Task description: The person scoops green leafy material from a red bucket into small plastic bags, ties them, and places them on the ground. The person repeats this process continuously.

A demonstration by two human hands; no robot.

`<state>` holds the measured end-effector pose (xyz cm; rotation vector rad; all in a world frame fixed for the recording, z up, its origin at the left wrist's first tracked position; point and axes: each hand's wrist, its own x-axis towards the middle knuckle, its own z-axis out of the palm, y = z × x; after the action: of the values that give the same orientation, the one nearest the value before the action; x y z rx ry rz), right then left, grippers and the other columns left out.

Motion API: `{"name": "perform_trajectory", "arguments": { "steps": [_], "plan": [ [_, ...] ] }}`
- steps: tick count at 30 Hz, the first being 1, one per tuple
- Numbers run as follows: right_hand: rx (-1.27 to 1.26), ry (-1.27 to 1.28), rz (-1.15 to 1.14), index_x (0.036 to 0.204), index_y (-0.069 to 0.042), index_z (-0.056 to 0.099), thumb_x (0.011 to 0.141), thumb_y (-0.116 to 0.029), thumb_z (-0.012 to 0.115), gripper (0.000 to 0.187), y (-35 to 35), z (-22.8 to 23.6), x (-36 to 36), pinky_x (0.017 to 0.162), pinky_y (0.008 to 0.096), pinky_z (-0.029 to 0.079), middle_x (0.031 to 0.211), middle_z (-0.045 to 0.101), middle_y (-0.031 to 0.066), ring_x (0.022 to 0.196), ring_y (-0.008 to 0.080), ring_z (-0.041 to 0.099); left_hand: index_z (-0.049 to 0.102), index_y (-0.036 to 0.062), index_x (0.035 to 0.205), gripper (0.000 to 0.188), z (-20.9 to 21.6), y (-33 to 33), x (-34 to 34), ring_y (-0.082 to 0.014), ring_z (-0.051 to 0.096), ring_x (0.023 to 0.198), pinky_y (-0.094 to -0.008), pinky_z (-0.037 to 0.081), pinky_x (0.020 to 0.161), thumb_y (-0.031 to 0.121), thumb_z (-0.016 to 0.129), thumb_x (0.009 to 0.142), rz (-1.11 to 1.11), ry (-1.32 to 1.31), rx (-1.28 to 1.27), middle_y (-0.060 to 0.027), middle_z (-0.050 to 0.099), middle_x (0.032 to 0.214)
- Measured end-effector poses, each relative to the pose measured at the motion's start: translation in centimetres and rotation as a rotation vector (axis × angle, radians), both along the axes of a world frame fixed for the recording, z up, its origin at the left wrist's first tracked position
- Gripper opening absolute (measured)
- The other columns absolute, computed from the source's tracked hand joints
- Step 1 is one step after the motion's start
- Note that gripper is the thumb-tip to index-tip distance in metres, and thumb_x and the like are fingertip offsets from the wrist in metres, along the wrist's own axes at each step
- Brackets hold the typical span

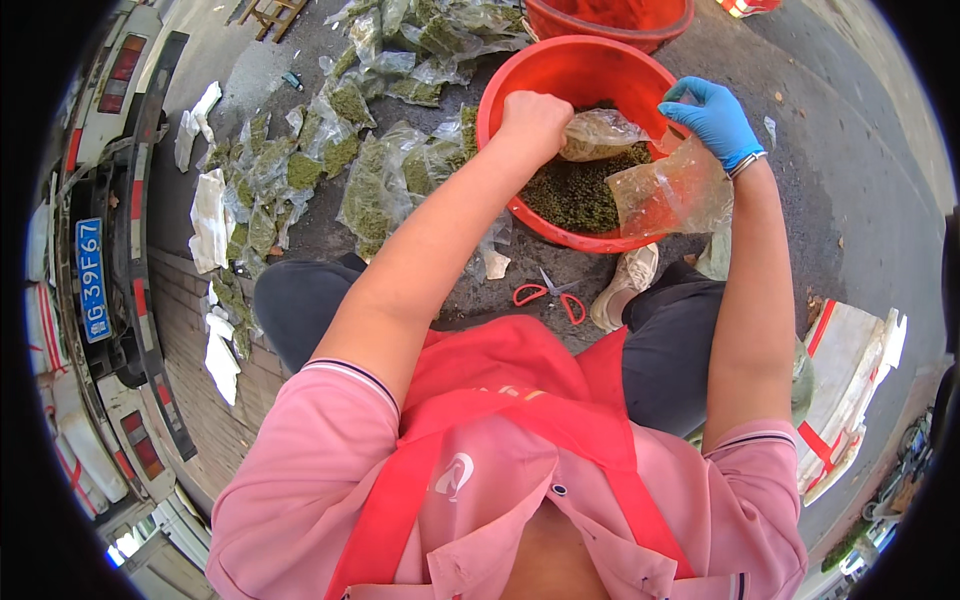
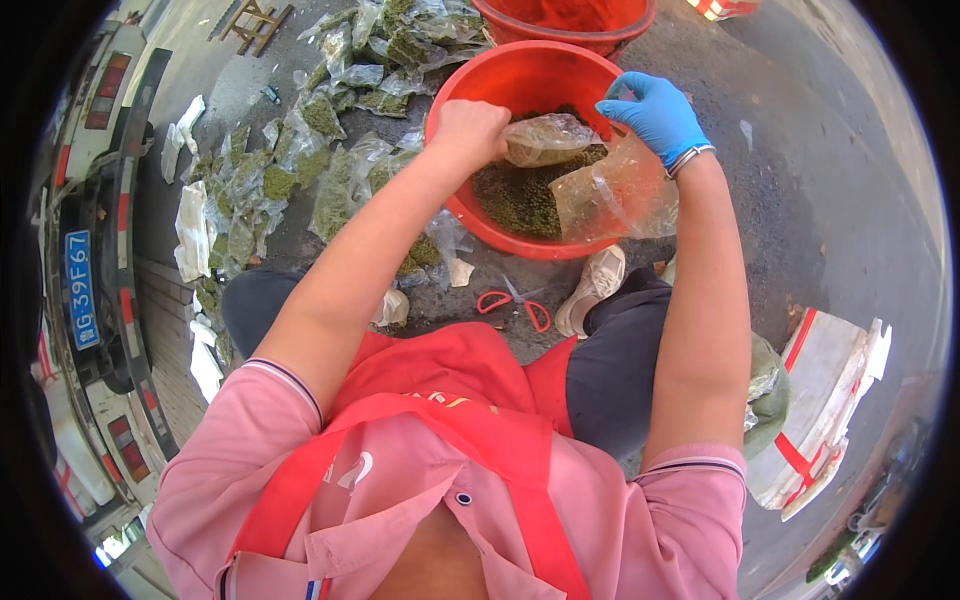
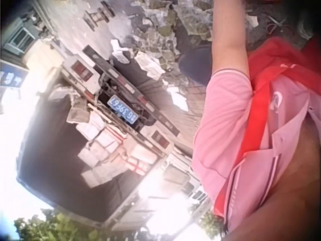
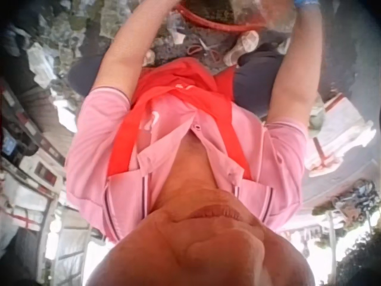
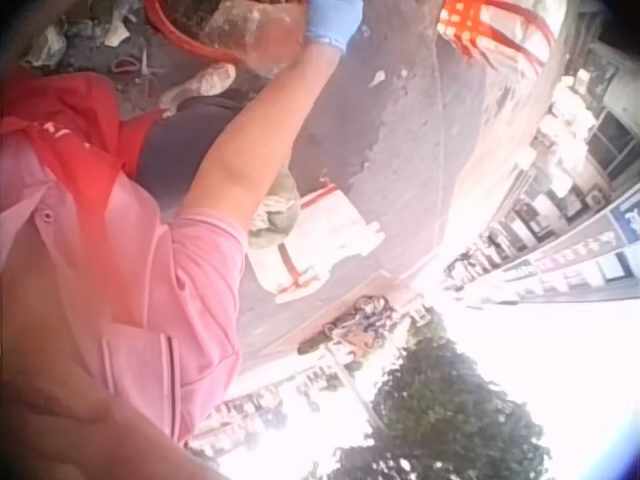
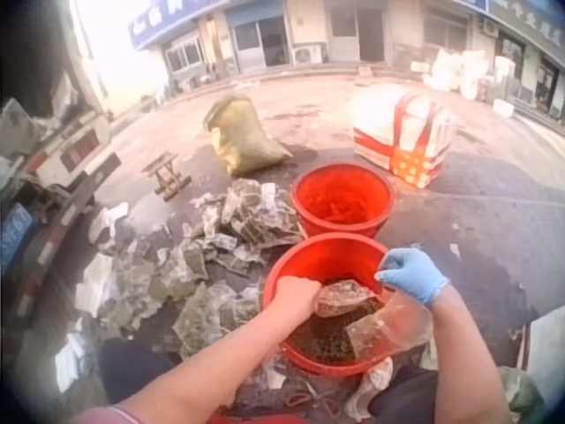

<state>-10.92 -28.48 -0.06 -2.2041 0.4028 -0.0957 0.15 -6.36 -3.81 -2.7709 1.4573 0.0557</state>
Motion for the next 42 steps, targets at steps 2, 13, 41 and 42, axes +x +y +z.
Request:
{"name": "perform_trajectory", "arguments": {
  "steps": [2, 13, 41, 42],
  "plan": [
    [0.071, 0.000, 0.077, 0.099, -0.006, 0.061, 0.069, -0.023, 0.071, 0.036, 2.5, 1.0, 0.4, 0.063, 0.0279, 0.046, 0.069, 0.061, 0.0077, 0.066, 0.0133, 0.058, 0.061, 0.0107, 0.068, 0.014, 2.5, -0.5, 0.2, -0.0256, 0.062, 0.066, -0.0375, 0.048, 0.057, 0.023, 0.063, 0.062, -0.044, -0.048, -0.153, -0.0068, 0.062, 0.066],
    [-0.104, -0.182, -0.005, 0.092, -0.008, 0.065, 0.078, -0.028, 0.060, 0.025, 4.0, 0.9, 1.1, 0.068, 0.0334, 0.046, 0.080, 0.063, 0.0144, 0.071, 0.0272, 0.060, 0.064, 0.0121, 0.097, 0.033, 7.3, 4.1, 2.5, -0.0105, 0.061, 0.072, -0.0239, 0.048, 0.066, 0.035, 0.065, 0.074, 0.187, 0.268, -0.870, -0.0013, 0.066, 0.083],
    [0.073, -0.130, 0.037, 0.088, 0.002, 0.058, 0.079, -0.004, 0.049, 0.014, 5.0, -3.2, 6.7, 0.065, 0.0219, 0.043, 0.079, 0.057, 0.0020, 0.066, 0.0094, 0.052, 0.060, 0.0130, 0.079, 0.017, -21.1, 32.4, 4.4, -0.0287, 0.062, 0.073, -0.0394, 0.047, 0.065, 0.022, 0.062, 0.064, 1.053, 0.211, -0.071, -0.0095, 0.062, 0.084],
    [0.016, -0.089, 0.038, 0.083, 0.001, 0.057, 0.079, -0.008, 0.053, 0.011, 5.7, -2.8, 6.7, 0.062, 0.0219, 0.041, 0.075, 0.054, 0.0006, 0.064, 0.0087, 0.048, 0.059, 0.0124, 0.075, 0.014, -19.8, 32.2, 4.7, -0.0282, 0.062, 0.074, -0.0391, 0.047, 0.065, 0.022, 0.061, 0.064, 1.111, 0.199, -0.089, -0.0092, 0.063, 0.081]
  ]
}}
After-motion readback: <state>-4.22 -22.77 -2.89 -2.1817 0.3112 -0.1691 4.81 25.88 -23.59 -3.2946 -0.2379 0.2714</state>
